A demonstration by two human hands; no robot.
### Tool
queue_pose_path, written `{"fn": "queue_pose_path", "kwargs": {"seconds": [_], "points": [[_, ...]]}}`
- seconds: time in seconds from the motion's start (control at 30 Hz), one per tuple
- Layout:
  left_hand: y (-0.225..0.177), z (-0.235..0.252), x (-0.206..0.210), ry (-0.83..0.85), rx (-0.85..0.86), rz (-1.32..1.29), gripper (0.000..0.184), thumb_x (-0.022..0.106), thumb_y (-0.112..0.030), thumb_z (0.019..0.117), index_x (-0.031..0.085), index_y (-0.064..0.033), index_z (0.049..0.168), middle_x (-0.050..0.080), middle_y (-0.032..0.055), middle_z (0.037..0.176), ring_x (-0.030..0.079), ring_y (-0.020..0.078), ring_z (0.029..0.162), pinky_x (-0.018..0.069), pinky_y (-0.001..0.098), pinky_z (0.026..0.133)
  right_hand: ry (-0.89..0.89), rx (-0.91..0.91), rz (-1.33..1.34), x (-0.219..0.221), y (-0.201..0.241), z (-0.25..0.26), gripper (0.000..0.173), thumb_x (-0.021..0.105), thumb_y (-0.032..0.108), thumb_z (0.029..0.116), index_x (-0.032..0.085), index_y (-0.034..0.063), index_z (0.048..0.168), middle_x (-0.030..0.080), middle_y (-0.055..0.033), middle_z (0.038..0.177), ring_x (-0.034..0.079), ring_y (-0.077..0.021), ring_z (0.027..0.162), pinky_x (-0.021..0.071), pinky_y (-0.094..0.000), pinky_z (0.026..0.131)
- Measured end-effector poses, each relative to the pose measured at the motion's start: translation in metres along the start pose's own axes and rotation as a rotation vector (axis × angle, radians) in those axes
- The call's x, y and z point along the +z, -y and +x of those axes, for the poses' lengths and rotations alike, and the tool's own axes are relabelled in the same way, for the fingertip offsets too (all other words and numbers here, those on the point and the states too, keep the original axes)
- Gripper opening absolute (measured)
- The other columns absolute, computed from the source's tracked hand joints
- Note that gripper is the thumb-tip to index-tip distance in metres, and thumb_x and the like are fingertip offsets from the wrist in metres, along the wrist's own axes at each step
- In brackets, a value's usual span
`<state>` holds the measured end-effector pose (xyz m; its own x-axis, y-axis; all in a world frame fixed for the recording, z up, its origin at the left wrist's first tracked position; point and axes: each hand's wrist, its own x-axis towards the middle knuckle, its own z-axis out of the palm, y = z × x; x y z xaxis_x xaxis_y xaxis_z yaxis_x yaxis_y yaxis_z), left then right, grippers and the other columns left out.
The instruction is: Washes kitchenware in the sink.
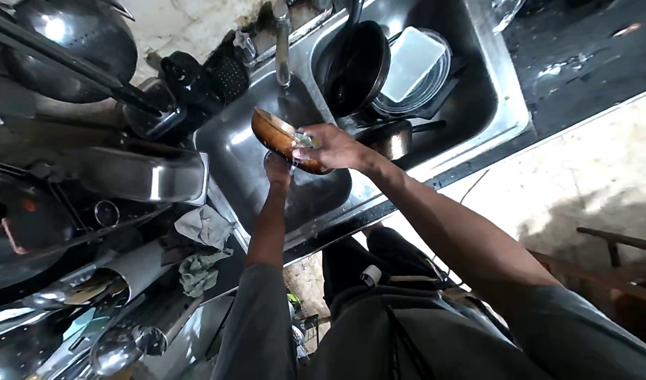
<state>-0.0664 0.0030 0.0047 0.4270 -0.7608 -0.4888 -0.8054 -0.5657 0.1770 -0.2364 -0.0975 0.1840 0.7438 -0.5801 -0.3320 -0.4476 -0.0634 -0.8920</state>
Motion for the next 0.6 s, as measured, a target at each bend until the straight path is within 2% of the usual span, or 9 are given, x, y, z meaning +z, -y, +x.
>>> {"fn": "queue_pose_path", "kwargs": {"seconds": [0.13,0.23,0.33,0.4,0.47,0.57,0.6], "points": [[-0.008,0.005,0.004,0.038,-0.034,0.055,0.046,0.064,-0.015,0.0954,0.057,-0.0001,0.138,0.059,0.0245,0.139,0.056,0.0409,0.13,0.0464,0.0583,0.106,-0.004,-0.016,-0.007,-0.001,0.001,0.0,0.044,0.072,0.037,0.0963,0.067,0.0108,0.132,0.073,-0.0089,0.115,0.07,-0.0194,0.105,0.0558,-0.0457,0.098],[-0.008,0.009,-0.006,0.078,-0.01,0.022,0.045,0.068,-0.023,0.0937,0.062,-0.0009,0.132,0.064,0.0243,0.132,0.061,0.0415,0.123,0.0486,0.0609,0.102,0.0,-0.023,-0.01,-0.003,0.003,0.0,0.048,0.072,0.036,0.0963,0.065,0.01,0.136,0.072,-0.0097,0.119,0.069,-0.0198,0.109,0.0543,-0.0454,0.101],[-0.004,0.008,-0.03,0.183,0.087,0.025,0.048,0.071,-0.028,0.0936,0.063,-0.0008,0.133,0.063,0.0236,0.134,0.059,0.0411,0.126,0.0467,0.0611,0.105,0.02,-0.022,-0.022,-0.007,0.005,0.001,0.043,0.071,0.035,0.0973,0.067,0.0084,0.131,0.072,-0.011,0.115,0.069,-0.0214,0.105,0.0541,-0.0461,0.099],[0.009,0.012,-0.037,0.294,0.139,0.058,0.047,0.07,-0.03,0.0946,0.064,-0.0014,0.132,0.063,0.0235,0.134,0.06,0.0423,0.125,0.0473,0.0636,0.103,0.029,-0.029,-0.02,-0.009,0.007,0.002,0.039,0.071,0.034,0.0978,0.068,0.0077,0.126,0.072,-0.0113,0.109,0.069,-0.022,0.099,0.0552,-0.0465,0.093],[0.034,0.015,-0.028,0.342,0.252,0.065,0.038,0.067,-0.025,0.0975,0.067,0.0001,0.125,0.063,0.0233,0.133,0.059,0.0402,0.127,0.0471,0.0597,0.107,0.033,-0.03,-0.021,-0.01,0.007,0.003,0.04,0.071,0.035,0.0976,0.067,0.0079,0.127,0.072,-0.0113,0.11,0.069,-0.0222,0.101,0.0551,-0.0469,0.094],[0.072,-0.004,-0.02,0.276,0.423,0.032,0.025,0.06,-0.018,0.1024,0.07,-0.0008,0.118,0.065,0.0224,0.128,0.061,0.0381,0.124,0.048,0.0545,0.108,0.027,-0.045,-0.023,-0.005,0.005,0.011,0.046,0.072,0.035,0.0966,0.066,0.0096,0.134,0.072,-0.0109,0.118,0.069,-0.0217,0.109,0.053,-0.0469,0.102],[0.08,-0.016,-0.02,0.253,0.454,-0.007,0.024,0.058,-0.017,0.103,0.07,-0.0011,0.116,0.065,0.0215,0.127,0.061,0.0368,0.123,0.0488,0.053,0.108,0.024,-0.056,-0.035,-0.002,0.004,0.013,0.045,0.072,0.035,0.0963,0.066,0.0106,0.133,0.073,-0.0101,0.117,0.069,-0.0212,0.108,0.0536,-0.0469,0.101]]}}
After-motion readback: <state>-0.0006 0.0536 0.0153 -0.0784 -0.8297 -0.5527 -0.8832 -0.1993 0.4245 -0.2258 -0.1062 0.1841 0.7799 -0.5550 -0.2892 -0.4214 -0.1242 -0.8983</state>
